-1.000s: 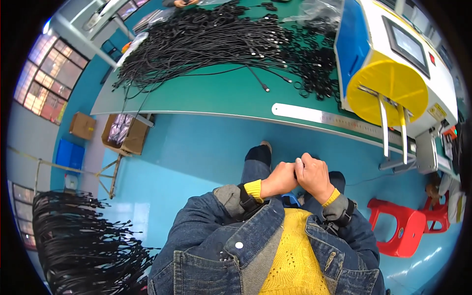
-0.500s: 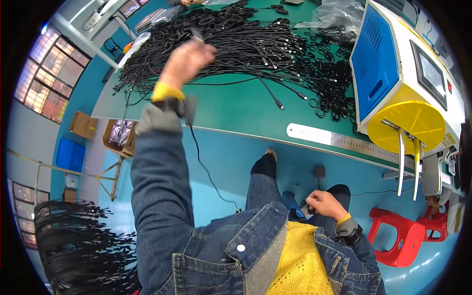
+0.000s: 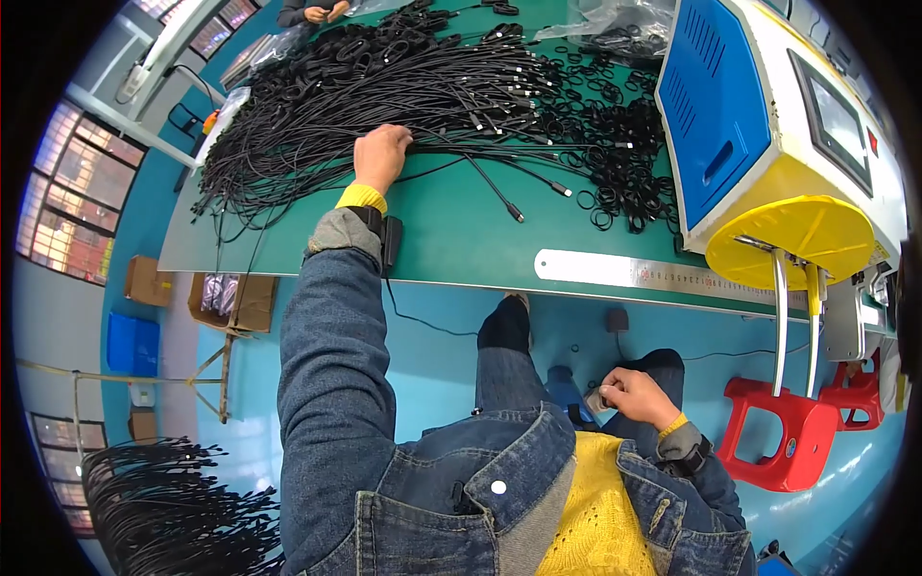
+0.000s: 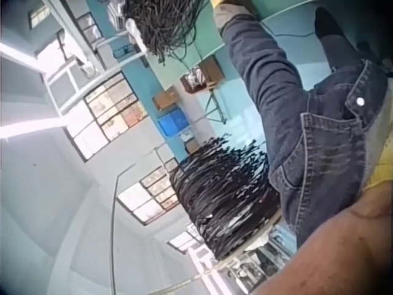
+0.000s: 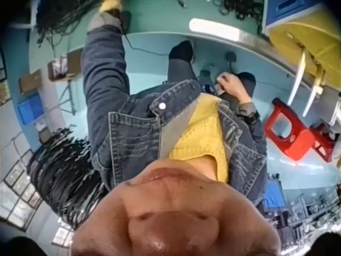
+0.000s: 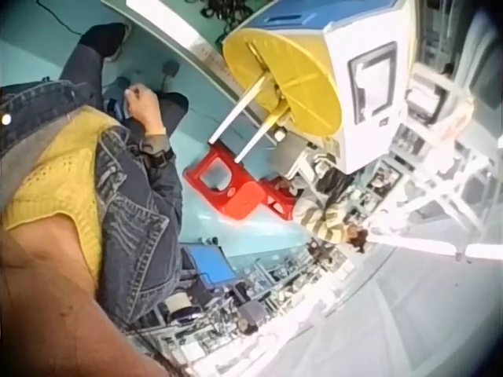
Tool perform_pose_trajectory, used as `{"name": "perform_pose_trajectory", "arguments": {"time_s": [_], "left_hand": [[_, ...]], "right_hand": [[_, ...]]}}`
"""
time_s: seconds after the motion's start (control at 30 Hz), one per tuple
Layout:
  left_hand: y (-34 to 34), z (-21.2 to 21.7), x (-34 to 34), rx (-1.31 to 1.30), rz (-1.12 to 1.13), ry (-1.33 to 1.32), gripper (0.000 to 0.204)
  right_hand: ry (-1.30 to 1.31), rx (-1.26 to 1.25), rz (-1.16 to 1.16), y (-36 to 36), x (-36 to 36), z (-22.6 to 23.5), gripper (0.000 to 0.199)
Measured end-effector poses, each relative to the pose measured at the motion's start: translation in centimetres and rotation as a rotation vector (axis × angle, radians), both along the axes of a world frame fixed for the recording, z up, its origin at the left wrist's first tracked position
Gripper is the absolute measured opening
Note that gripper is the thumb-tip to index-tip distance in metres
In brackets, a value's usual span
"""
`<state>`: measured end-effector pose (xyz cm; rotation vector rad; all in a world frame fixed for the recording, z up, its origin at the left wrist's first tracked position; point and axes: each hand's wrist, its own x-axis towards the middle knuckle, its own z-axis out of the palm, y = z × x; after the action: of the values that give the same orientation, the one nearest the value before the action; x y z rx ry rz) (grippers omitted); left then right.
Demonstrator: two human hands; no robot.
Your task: The person picks up a cable, winds it around the spindles of a machine, and removes the coiled cable. They then secure the coil with a tie by hand and place it back onto the table.
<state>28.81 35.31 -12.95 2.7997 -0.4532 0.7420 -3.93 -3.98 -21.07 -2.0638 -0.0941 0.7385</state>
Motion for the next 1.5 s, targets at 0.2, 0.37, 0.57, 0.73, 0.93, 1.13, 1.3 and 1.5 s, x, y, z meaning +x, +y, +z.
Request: {"name": "perform_pose_trajectory", "arguments": {"time_s": [0.2, 0.37, 0.57, 0.73, 0.93, 1.13, 1.3, 1.5], "left_hand": [[2.6, 7.3, -1.0, -0.378, 0.171, -0.481, 0.012], [2.0, 10.3, -3.8, -0.228, 0.143, -0.426, 0.012], [-1.3, 12.1, -5.4, -0.111, 0.088, -0.543, 0.016], [-2.0, 14.0, -6.4, -0.218, 0.110, -0.732, 0.016], [-2.0, 15.4, -10.5, -0.534, 0.122, -0.798, 0.016], [-2.7, 13.6, -22.8, -0.546, 0.038, -0.851, 0.010], [-6.1, 6.7, -31.4, -0.402, -0.147, -0.626, 0.012], [-9.3, 0.7, -36.0, -0.250, -0.119, -0.117, 0.023]], "right_hand": [[-0.068, 0.021, 0.011, -0.6, -1.0, -0.5, 0.022], [-0.170, -0.015, 0.029, -0.7, -1.8, -0.2, 0.022], [-0.192, 0.019, 0.010, -1.3, -2.6, 0.7, 0.025], [-0.235, 0.024, -0.030, -2.1, -3.4, 1.5, 0.028], [-0.294, 0.065, -0.083, -2.5, -3.6, 1.8, 0.030], [-0.421, 0.661, -0.341, -0.4, -2.6, 8.7, 0.070], [-0.006, 1.349, -0.134, 0.2, -3.3, 11.3, 0.067], [0.037, 1.361, -0.457, -2.9, -5.1, 6.0, 0.045]]}}
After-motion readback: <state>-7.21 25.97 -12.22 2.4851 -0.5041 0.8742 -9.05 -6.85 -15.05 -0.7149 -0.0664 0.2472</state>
